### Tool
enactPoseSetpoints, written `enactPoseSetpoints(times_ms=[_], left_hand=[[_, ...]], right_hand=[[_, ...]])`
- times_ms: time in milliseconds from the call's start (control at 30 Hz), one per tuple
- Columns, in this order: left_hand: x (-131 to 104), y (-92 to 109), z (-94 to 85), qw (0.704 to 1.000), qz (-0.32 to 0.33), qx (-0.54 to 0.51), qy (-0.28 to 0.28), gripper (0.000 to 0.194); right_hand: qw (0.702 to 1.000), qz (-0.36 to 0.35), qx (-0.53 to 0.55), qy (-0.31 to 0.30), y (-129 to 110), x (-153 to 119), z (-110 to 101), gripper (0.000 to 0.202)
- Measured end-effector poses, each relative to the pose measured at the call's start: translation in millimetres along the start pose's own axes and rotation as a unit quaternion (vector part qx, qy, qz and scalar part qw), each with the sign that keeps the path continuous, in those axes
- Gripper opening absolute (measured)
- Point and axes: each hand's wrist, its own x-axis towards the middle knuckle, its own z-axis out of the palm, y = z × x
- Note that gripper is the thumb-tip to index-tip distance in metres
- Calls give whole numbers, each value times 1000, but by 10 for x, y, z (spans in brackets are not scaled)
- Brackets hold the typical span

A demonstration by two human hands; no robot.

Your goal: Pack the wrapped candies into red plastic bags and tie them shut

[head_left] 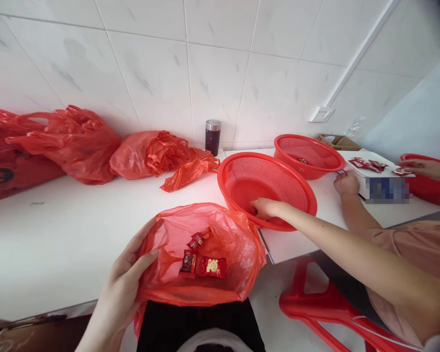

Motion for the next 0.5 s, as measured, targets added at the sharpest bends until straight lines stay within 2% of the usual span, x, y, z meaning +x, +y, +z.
enactPoseSetpoints(times_ms=[100, 233, 300, 367, 433, 500], left_hand=[[38, 23, 1, 1000, 16, -1, 1, 67], [36, -10, 8, 1000, -8, -2, -20, 66], [30, -27, 7, 1000, -12, -6, -18, 66], [36, -36, 2, 1000, -12, -11, -8, 66], [55, -40, -4, 1000, -10, -13, 0, 66], [75, -41, -9, 1000, -5, -8, 0, 65]], right_hand=[[999, -12, 27, 36, -51, 34, -117, 12], [983, -54, 75, 156, -255, -61, -470, 19], [961, -103, 122, 224, -441, -213, -630, 16], [923, -187, 207, 265, -684, -426, -723, 13], [887, -269, 283, 248, -949, -651, -725, 13], [872, -325, 305, 202, -1173, -819, -655, 12]])
